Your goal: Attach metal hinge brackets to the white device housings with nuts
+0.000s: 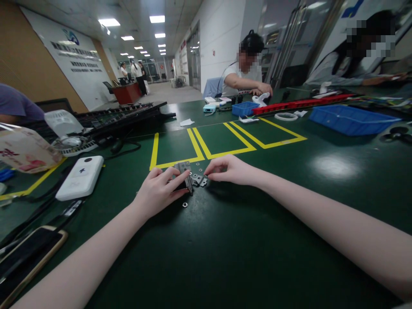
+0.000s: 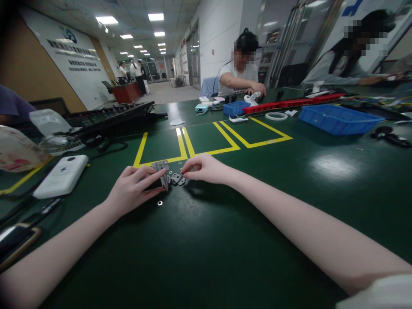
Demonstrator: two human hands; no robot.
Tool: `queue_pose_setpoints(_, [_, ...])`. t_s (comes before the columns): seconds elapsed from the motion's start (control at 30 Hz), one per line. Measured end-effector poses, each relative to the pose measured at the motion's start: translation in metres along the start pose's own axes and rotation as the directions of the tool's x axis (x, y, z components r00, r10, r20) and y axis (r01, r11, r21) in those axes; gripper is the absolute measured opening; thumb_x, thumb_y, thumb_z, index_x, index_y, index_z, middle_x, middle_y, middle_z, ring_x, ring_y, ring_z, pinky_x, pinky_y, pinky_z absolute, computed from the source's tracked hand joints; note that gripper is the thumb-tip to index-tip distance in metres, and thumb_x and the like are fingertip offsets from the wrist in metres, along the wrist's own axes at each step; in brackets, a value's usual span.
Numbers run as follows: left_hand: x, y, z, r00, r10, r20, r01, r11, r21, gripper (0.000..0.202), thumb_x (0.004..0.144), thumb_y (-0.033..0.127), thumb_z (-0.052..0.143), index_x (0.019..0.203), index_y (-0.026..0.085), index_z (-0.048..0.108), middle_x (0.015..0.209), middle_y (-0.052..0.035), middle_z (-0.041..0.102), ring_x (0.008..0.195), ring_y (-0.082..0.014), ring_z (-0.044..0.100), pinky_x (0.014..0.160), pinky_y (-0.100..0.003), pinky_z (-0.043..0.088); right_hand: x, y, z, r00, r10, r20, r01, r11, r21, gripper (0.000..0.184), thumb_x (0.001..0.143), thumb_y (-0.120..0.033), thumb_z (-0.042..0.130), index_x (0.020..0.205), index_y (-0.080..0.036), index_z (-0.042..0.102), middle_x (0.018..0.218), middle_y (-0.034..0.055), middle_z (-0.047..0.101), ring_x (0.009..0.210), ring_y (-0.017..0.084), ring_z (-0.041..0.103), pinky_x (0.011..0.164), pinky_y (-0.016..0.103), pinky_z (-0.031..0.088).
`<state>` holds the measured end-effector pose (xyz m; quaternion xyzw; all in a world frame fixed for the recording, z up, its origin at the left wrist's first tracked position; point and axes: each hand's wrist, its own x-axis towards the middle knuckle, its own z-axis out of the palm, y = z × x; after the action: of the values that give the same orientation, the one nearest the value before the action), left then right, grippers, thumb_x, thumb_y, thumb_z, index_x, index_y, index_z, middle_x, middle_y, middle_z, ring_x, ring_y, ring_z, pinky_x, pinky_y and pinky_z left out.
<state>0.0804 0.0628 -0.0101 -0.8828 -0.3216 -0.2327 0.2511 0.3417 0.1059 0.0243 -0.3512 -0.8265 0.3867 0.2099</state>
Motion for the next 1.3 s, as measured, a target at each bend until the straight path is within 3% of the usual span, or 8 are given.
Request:
queue_pose_setpoints(0.17, [0.0, 0.001, -0.001, 0.999, 0.034, -0.007, -0.034, 0.999, 0.032, 0.042, 0.089, 0.037, 0.057, 0.125, 0.016, 0.055, 0.103, -0.0097, 0.066, 0.08, -0.0195, 0.06, 0.065, -0.032, 0.039, 0.0, -0.023, 0.006, 0.995, -0.021, 0.098, -0.018, 0.924, 0.382, 0.016, 0.072, -0.023, 0.07, 0.085, -0.014, 0.07, 0.075, 0.0009, 0.068, 0.065, 0.01, 0.061, 0.061, 0.024, 0.048])
queue_pose_setpoints(0.53, [0.001, 0.001, -0.003, 0.997, 0.075, -0.008, -0.074, 0.997, 0.021, 0.044, 0.086, 0.034, 0.062, 0.125, 0.015, 0.054, 0.103, -0.0091, 0.066, 0.081, -0.019, 0.059, 0.069, -0.032, 0.04, -0.005, -0.039, 0.011, 0.972, -0.094, 0.215, -0.015, 0.891, 0.454, 0.016, 0.071, -0.021, 0.072, 0.085, -0.015, 0.068, 0.078, 0.0002, 0.068, 0.069, 0.011, 0.062, 0.067, 0.025, 0.05])
queue_pose_setpoints(0.73, [0.001, 0.001, -0.003, 0.996, 0.085, -0.023, -0.084, 0.996, 0.024, 0.044, 0.087, 0.035, 0.061, 0.125, 0.014, 0.053, 0.102, -0.01, 0.066, 0.079, -0.0189, 0.06, 0.067, -0.032, 0.04, 0.001, -0.03, 0.022, 0.991, -0.099, 0.086, 0.031, 0.815, 0.578, 0.015, 0.07, -0.018, 0.069, 0.079, -0.014, 0.058, 0.072, -0.0019, 0.065, 0.062, 0.009, 0.061, 0.062, 0.025, 0.049])
queue_pose_setpoints(0.87, [0.002, 0.003, -0.004, 0.996, 0.09, -0.019, -0.09, 0.996, 0.006, 0.044, 0.088, 0.034, 0.059, 0.127, 0.014, 0.052, 0.103, -0.0098, 0.067, 0.083, -0.0188, 0.061, 0.069, -0.032, 0.041, 0.003, -0.028, 0.029, 0.976, -0.108, -0.191, 0.166, 0.932, 0.322, 0.014, 0.072, -0.02, 0.068, 0.078, -0.015, 0.057, 0.071, -0.002, 0.061, 0.063, 0.01, 0.057, 0.061, 0.025, 0.048])
queue_pose_setpoints(0.93, [0.002, 0.004, -0.005, 0.994, 0.103, -0.021, -0.103, 0.995, 0.004, 0.043, 0.088, 0.032, 0.059, 0.126, 0.014, 0.052, 0.102, -0.0088, 0.067, 0.084, -0.0183, 0.062, 0.069, -0.031, 0.041, 0.002, -0.028, 0.032, 0.916, -0.182, -0.358, 0.21, 0.977, 0.041, 0.009, 0.076, -0.021, 0.065, 0.081, -0.016, 0.06, 0.074, -0.0002, 0.06, 0.064, 0.01, 0.056, 0.061, 0.026, 0.046])
queue_pose_setpoints(1.0, [0.003, 0.005, -0.007, 0.993, 0.118, -0.031, -0.117, 0.993, 0.008, 0.039, 0.089, 0.032, 0.058, 0.123, 0.015, 0.053, 0.101, -0.008, 0.068, 0.083, -0.0176, 0.062, 0.069, -0.031, 0.041, 0.002, -0.027, 0.034, 0.842, -0.314, -0.439, 0.24, 0.946, -0.218, 0.005, 0.079, -0.021, 0.062, 0.082, -0.017, 0.062, 0.08, 0.0021, 0.061, 0.068, 0.012, 0.055, 0.063, 0.027, 0.045])
queue_pose_setpoints(1.13, [0.003, 0.006, -0.007, 0.99, 0.129, -0.053, -0.129, 0.992, 0.0, 0.029, 0.091, 0.034, 0.055, 0.112, 0.015, 0.057, 0.1, -0.0074, 0.069, 0.08, -0.0162, 0.063, 0.069, -0.031, 0.04, 0.004, -0.025, 0.04, 0.766, -0.527, -0.367, 0.308, 0.803, -0.51, 0.008, 0.085, -0.019, 0.056, 0.085, -0.019, 0.064, 0.088, 0.0051, 0.064, 0.082, 0.016, 0.057, 0.071, 0.03, 0.043])
queue_pose_setpoints(1.3, [0.004, 0.005, -0.007, 0.989, 0.132, -0.061, -0.133, 0.991, -0.026, 0.024, 0.091, 0.036, 0.055, 0.103, 0.015, 0.057, 0.101, -0.0062, 0.07, 0.084, -0.0156, 0.064, 0.069, -0.03, 0.039, 0.008, -0.024, 0.04, 0.77, -0.582, -0.261, 0.32, 0.706, -0.632, 0.009, 0.086, -0.02, 0.055, 0.085, -0.02, 0.064, 0.092, 0.0051, 0.066, 0.085, 0.017, 0.057, 0.073, 0.031, 0.04])
